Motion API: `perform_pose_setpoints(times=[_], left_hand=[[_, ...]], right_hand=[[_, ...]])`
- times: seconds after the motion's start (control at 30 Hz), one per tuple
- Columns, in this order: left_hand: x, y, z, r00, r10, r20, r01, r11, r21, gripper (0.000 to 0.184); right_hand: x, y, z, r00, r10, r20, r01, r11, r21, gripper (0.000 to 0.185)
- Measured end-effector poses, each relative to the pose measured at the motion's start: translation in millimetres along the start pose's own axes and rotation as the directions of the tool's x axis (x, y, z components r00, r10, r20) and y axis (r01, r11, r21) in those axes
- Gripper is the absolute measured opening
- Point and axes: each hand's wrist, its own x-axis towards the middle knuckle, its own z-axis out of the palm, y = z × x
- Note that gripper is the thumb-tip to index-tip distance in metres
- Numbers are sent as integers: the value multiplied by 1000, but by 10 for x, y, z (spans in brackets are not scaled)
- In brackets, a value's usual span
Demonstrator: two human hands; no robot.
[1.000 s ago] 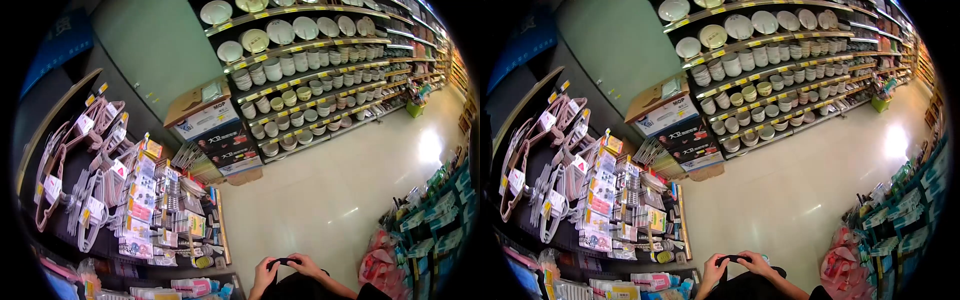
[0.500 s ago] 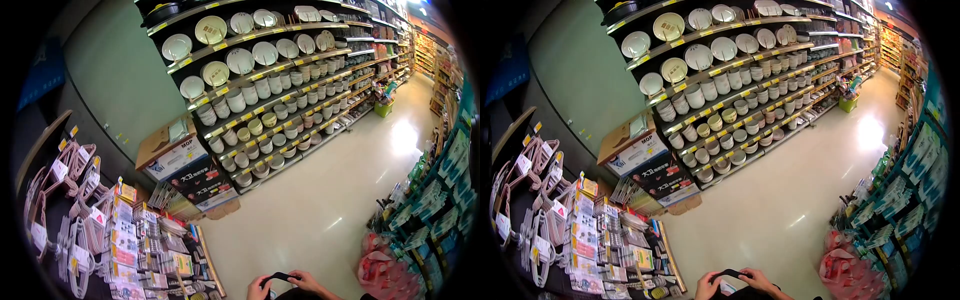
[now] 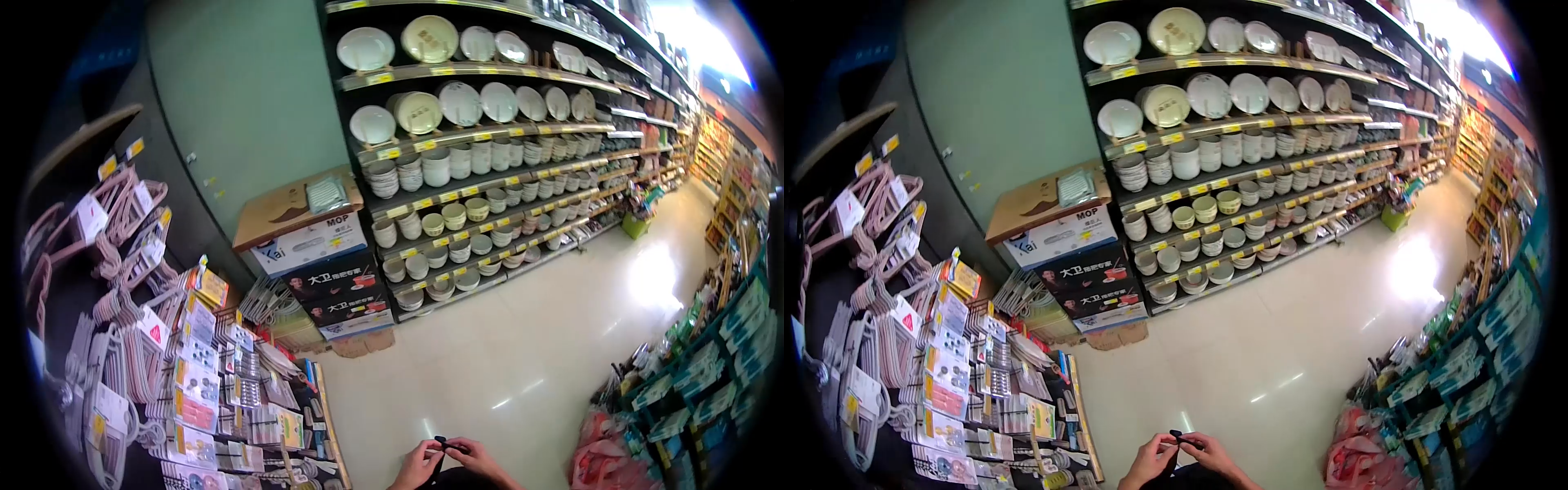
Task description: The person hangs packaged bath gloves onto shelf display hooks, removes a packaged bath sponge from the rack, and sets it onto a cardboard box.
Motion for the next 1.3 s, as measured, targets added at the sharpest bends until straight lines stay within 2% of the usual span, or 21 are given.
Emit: perform_pose_setpoints(times=[0.03,0.07,0.17,0.27,0.3,0.33,0.4,0.43,0.53,0.7,0.77,0.83,0.87,0.9,0.97,1.03,1.17,1.27,1.3], left_hand=[[22,2,-126,1000,-9,27,9,1000,25,29],[31,-29,-225,998,57,-8,-57,998,20,31],[52,-44,-529,997,60,-55,-62,998,-20,40],[116,-301,-724,984,122,-132,-120,992,25,46],[140,-316,-793,981,140,-133,-135,990,45,48],[161,-314,-836,979,144,-145,-140,990,34,51],[179,-296,-946,982,123,-144,-117,992,48,50],[202,-314,-984,982,120,-143,-114,992,52,49],[263,-386,-1083,985,97,-146,-90,995,54,45],[462,-516,-1127,981,47,-190,-39,998,45,38],[587,-556,-1139,968,78,-237,-63,996,69,37],[729,-474,-1160,956,99,-278,-82,994,73,30],[791,-509,-1146,958,70,-278,-69,998,13,29],[859,-512,-1143,960,39,-277,-54,997,-47,28],[958,-514,-1097,964,17,-265,-27,999,-33,27],[1133,-183,-1119,968,45,-247,-16,993,119,27],[1434,-91,-968,969,119,-218,-83,983,165,28],[1673,8,-842,969,163,-184,-121,967,223,28],[1754,56,-795,970,164,-181,-124,969,216,28]], right_hand=[[80,-10,83,999,-35,11,35,999,-10,33],[135,-23,160,1000,-15,18,16,999,-28,33],[297,-79,421,1000,1,31,1,998,-66,33],[396,-146,669,998,52,28,-51,997,-53,34],[454,-74,729,997,40,69,-43,998,42,35],[465,-21,756,997,13,70,-13,1000,1,35],[536,25,818,996,-50,80,55,996,-71,35],[583,75,823,994,-67,88,81,983,-164,38],[746,91,911,990,-52,131,59,997,-44,39],[943,-233,878,985,102,136,-57,952,-301,41],[1062,-309,833,982,134,135,-66,906,-418,43],[1217,-140,738,983,70,168,3,918,-397,44],[1279,-36,678,982,39,183,35,923,-384,45],[1336,-59,638,980,58,188,9,940,-341,45],[1419,-89,551,975,102,197,-51,967,-249,44],[1513,-240,465,976,116,184,-64,961,-270,42],[1780,-162,216,977,41,210,29,947,-320,36],[1975,-106,-17,956,-57,289,153,934,-321,34],[2005,-157,-76,962,-35,271,123,941,-316,33]])
